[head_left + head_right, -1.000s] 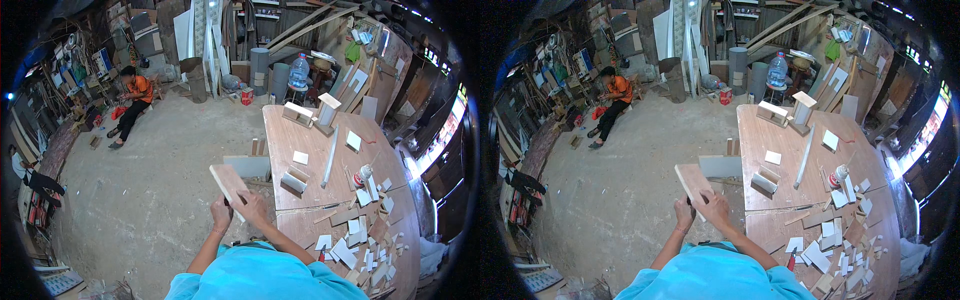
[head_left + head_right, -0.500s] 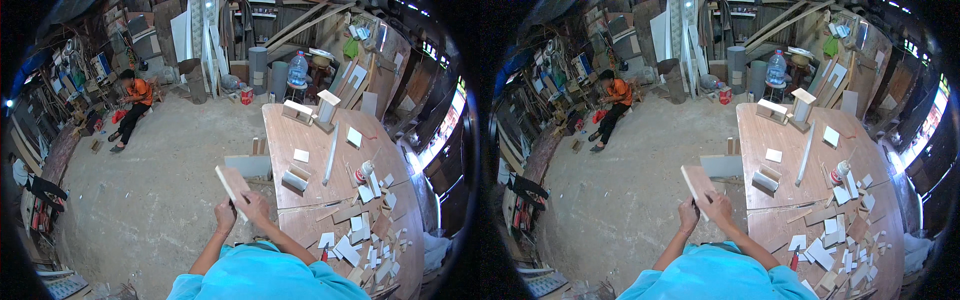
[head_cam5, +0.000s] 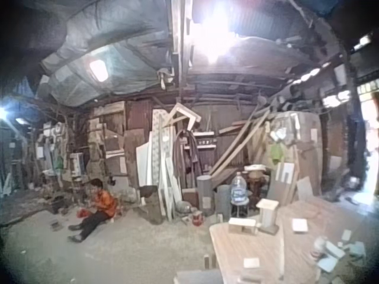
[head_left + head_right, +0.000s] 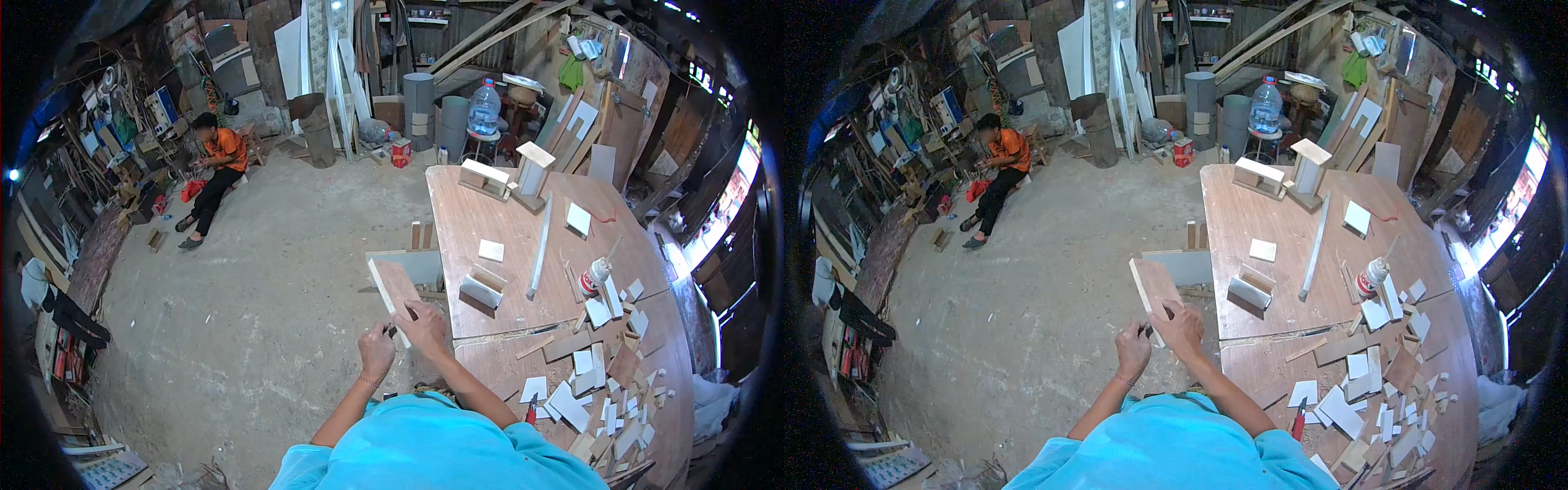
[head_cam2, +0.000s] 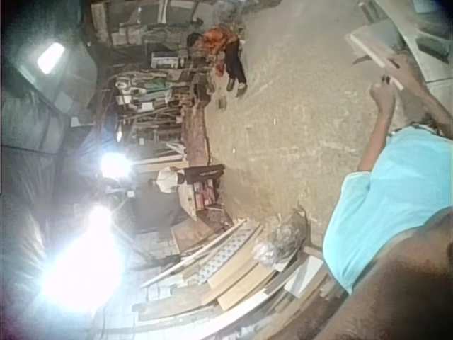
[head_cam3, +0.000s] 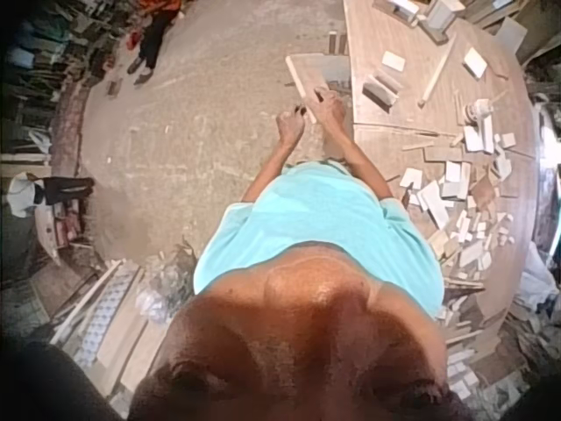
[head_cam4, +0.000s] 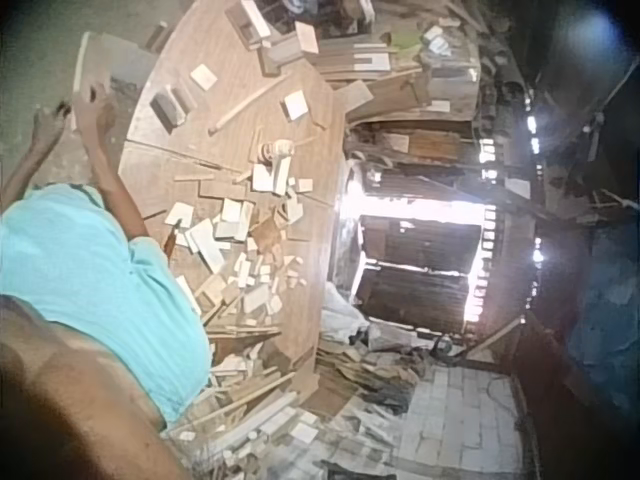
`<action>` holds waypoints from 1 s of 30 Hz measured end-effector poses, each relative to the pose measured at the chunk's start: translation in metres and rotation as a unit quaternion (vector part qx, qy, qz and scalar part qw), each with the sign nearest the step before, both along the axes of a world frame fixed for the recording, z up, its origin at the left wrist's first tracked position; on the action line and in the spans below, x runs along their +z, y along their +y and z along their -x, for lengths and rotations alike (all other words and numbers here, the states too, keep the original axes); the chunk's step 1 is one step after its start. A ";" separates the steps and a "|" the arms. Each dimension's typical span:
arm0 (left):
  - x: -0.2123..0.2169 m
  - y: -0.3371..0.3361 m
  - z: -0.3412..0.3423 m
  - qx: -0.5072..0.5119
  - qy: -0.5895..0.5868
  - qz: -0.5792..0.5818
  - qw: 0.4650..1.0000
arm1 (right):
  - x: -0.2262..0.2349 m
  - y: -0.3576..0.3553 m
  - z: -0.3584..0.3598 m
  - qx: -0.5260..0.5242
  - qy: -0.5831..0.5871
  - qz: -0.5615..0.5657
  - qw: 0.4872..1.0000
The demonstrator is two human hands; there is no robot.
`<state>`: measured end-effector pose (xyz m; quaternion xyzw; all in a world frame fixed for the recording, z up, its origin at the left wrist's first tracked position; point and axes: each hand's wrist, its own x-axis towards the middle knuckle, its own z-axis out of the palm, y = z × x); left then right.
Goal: Assembling and gluing small wooden pieces on a workshop table.
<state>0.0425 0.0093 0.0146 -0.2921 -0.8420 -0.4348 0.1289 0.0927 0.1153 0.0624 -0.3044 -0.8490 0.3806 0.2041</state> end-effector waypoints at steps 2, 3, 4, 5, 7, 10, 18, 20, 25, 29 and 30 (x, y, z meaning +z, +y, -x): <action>0.003 0.001 0.001 -0.008 0.004 -0.019 1.000 | -0.001 -0.005 -0.001 -0.003 -0.008 -0.015 1.000; 0.006 0.000 0.004 -0.006 0.001 -0.018 1.000 | 0.003 -0.010 -0.004 0.016 0.008 -0.034 0.999; 0.010 -0.003 0.007 -0.010 -0.015 -0.024 1.000 | 0.005 -0.014 -0.006 0.036 0.025 -0.053 0.998; 0.013 -0.006 0.010 -0.013 -0.031 -0.028 0.999 | 0.006 -0.016 -0.006 0.040 0.023 -0.052 0.998; 0.010 -0.005 0.012 -0.001 -0.009 -0.017 1.000 | 0.007 -0.020 -0.004 0.044 0.023 -0.053 0.997; 0.004 -0.006 0.007 0.017 0.004 0.001 1.000 | -0.008 -0.003 0.009 0.032 0.023 -0.029 0.999; 0.013 -0.003 0.016 0.035 -0.089 -0.113 0.989 | -0.005 0.016 0.014 -0.001 0.040 0.079 0.996; 0.007 -0.005 0.020 0.038 -0.105 -0.112 0.987 | -0.003 0.014 0.013 0.030 0.052 0.119 0.991; 0.013 -0.004 0.017 0.010 -0.148 -0.162 0.975 | 0.002 0.003 0.011 0.068 0.077 0.144 0.984; 0.011 -0.004 0.020 -0.009 -0.238 -0.240 0.941 | -0.007 -0.001 0.014 0.087 0.128 0.178 0.972; 0.007 -0.006 0.021 -0.021 -0.262 -0.248 0.932 | -0.006 -0.002 0.015 0.088 0.128 0.179 0.972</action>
